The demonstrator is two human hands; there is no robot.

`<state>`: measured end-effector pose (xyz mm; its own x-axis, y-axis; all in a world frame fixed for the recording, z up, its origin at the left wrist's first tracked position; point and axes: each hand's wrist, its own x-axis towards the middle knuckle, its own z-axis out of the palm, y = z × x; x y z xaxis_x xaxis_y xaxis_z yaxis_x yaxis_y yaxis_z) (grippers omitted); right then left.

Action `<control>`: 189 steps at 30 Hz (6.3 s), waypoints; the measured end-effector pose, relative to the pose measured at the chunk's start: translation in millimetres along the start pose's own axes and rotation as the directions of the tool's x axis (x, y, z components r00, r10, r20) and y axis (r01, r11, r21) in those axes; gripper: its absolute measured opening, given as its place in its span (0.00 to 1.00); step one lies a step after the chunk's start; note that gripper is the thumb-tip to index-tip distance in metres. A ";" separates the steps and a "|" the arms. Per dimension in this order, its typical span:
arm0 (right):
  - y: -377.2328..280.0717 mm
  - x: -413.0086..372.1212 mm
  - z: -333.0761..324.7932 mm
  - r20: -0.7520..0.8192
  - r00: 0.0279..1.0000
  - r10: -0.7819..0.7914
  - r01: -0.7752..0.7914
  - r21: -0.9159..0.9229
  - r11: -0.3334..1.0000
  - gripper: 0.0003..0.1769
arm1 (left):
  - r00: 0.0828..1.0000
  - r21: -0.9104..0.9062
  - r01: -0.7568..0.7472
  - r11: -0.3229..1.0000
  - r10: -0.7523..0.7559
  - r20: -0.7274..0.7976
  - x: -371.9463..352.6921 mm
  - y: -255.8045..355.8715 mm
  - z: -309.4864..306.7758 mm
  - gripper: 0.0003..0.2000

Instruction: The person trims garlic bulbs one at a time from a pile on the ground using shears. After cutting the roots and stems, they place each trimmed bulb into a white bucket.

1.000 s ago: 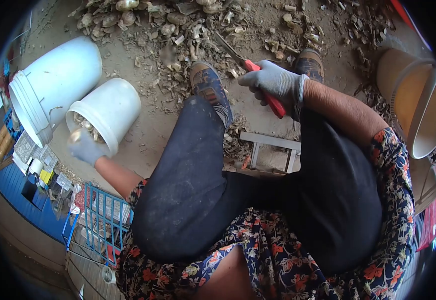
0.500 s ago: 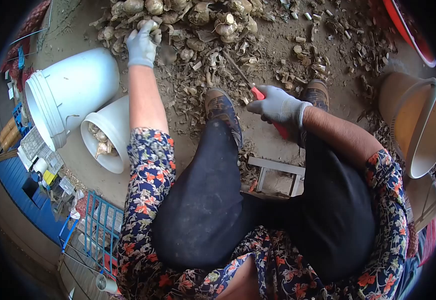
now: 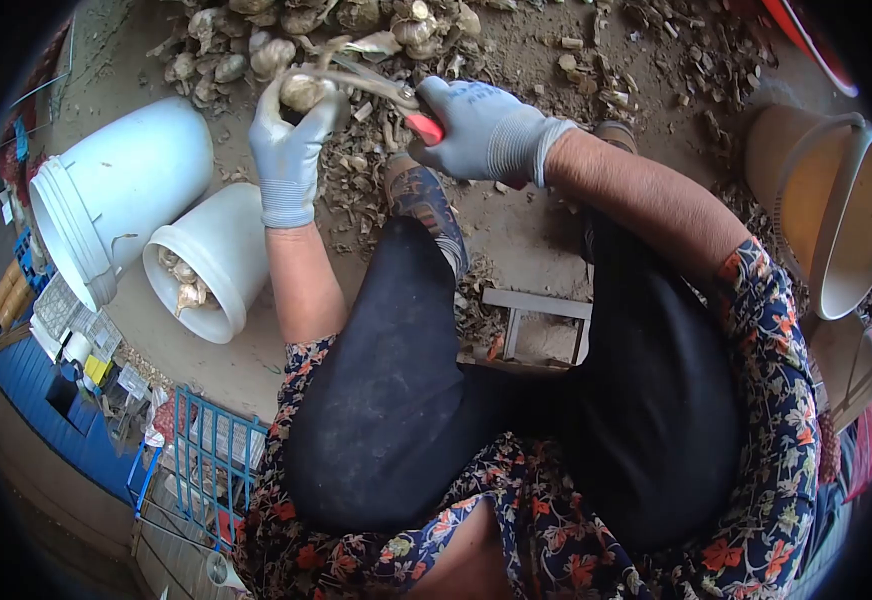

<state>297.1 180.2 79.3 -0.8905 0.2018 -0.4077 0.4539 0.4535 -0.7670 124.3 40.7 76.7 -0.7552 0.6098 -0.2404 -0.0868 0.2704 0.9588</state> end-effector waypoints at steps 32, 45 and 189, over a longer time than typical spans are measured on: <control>-2.3 -25.2 20.9 -0.062 0.994 -0.090 0.043 -0.539 0.841 0.25 | 0.957 0.625 -0.267 0.733 0.279 0.082 -37.7 3.1 6.5 0.52; 21.0 -23.5 40.9 -0.089 0.993 -0.072 0.053 -0.194 0.980 0.15 | 0.995 0.343 -0.059 0.938 0.083 -0.056 -48.5 0.4 -7.9 0.50; 44.2 -31.0 12.1 0.155 0.964 0.217 -0.201 -0.113 0.973 0.20 | 0.964 0.628 0.176 0.758 -0.005 -0.265 64.0 -127.3 -54.2 0.39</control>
<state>345.1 183.5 52.0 -0.7553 0.1582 -0.6360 0.6170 0.4988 -0.6087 51.7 5.0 -52.5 -0.8997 0.3896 -0.1967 0.2088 0.7801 0.5898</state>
